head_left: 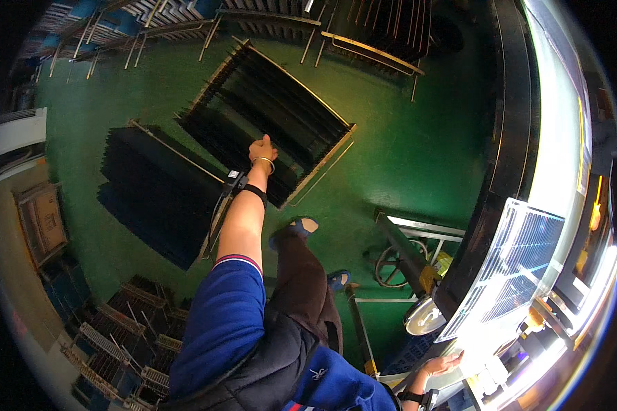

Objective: Inspecting blue mesh grids on a backlit table and organizing them into racks.

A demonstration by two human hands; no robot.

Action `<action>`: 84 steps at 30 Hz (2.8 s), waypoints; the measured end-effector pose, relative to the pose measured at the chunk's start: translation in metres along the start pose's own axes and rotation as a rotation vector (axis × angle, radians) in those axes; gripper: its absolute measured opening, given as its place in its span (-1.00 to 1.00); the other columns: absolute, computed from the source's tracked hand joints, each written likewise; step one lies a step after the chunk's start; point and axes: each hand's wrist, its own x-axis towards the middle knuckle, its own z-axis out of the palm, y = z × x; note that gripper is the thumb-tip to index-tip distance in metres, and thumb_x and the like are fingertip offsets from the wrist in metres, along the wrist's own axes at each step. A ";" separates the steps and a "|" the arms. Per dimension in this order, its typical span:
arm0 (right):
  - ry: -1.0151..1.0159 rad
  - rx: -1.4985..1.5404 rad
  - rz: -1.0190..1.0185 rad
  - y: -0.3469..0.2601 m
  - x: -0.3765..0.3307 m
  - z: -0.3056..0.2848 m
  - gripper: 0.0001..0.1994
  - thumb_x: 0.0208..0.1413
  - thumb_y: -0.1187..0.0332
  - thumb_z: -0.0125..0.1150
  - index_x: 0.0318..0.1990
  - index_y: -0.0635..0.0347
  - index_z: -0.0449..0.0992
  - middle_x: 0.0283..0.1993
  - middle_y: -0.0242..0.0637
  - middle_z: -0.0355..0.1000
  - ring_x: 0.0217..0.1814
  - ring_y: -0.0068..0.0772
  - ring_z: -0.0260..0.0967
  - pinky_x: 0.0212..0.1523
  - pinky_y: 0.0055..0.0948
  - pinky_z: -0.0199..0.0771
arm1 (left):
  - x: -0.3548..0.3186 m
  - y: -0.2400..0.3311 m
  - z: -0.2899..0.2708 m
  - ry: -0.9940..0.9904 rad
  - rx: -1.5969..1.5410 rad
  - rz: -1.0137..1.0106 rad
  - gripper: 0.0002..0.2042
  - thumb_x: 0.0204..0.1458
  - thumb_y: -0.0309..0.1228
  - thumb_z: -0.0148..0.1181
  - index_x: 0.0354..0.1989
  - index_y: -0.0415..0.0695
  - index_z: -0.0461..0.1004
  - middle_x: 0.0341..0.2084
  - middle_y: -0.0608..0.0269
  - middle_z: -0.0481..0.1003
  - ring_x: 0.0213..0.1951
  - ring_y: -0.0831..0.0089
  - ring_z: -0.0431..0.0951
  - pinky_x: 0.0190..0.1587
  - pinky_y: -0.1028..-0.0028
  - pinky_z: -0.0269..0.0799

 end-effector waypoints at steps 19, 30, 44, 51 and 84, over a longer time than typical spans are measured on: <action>0.002 0.036 0.070 -0.006 -0.006 -0.002 -0.57 0.27 0.24 -0.25 0.13 0.40 0.29 0.16 0.00 0.27 0.22 -0.11 0.17 0.26 -0.30 0.02 | -0.005 0.040 0.018 0.142 0.420 -0.082 -0.91 -0.16 -0.62 0.06 -0.46 -0.41 0.41 -0.41 -0.11 0.51 -0.57 0.18 0.59 -0.55 0.35 0.57; 0.300 -0.948 -0.351 0.029 -0.039 0.014 -0.65 0.19 0.40 -0.18 0.12 0.10 0.34 -0.11 -0.27 0.43 -0.54 -0.53 0.25 -0.55 -0.54 0.28 | -0.177 0.155 -0.138 -0.282 -0.137 0.186 -0.77 -0.15 -0.59 0.19 -0.69 -0.14 0.25 -0.68 0.26 0.34 -0.67 0.42 0.42 -0.62 0.37 0.50; -0.182 1.298 0.534 -0.109 -0.035 -0.084 -0.46 -0.01 0.52 0.20 0.17 0.30 0.21 0.20 -0.07 0.19 0.30 -0.13 0.06 0.27 -0.26 0.06 | -0.588 0.239 -0.074 -1.356 -0.187 0.460 -0.74 0.03 -0.65 0.01 -0.07 -0.29 0.36 -0.24 0.10 0.47 -0.28 0.32 0.55 -0.27 0.30 0.61; 0.089 2.309 0.587 -0.077 -0.050 -0.185 -0.76 0.18 0.30 0.05 -0.05 0.18 0.38 0.02 -0.18 0.38 0.10 -0.14 0.33 0.19 -0.13 0.29 | -0.729 0.062 -0.030 -1.937 0.127 0.197 -0.80 0.02 -0.51 0.18 -0.20 -0.33 0.44 -0.30 0.16 0.51 -0.31 0.40 0.56 -0.26 0.33 0.59; 0.487 1.828 1.649 0.145 -0.172 -0.179 -0.73 0.16 0.35 0.07 -0.04 0.27 0.34 -0.07 -0.10 0.41 -0.01 -0.11 0.39 0.03 -0.13 0.47 | -0.624 0.083 0.072 -1.465 1.095 0.900 -0.71 0.04 -0.26 0.20 -0.52 -0.27 0.50 -0.70 0.17 0.50 -0.68 0.54 0.49 -0.61 0.59 0.43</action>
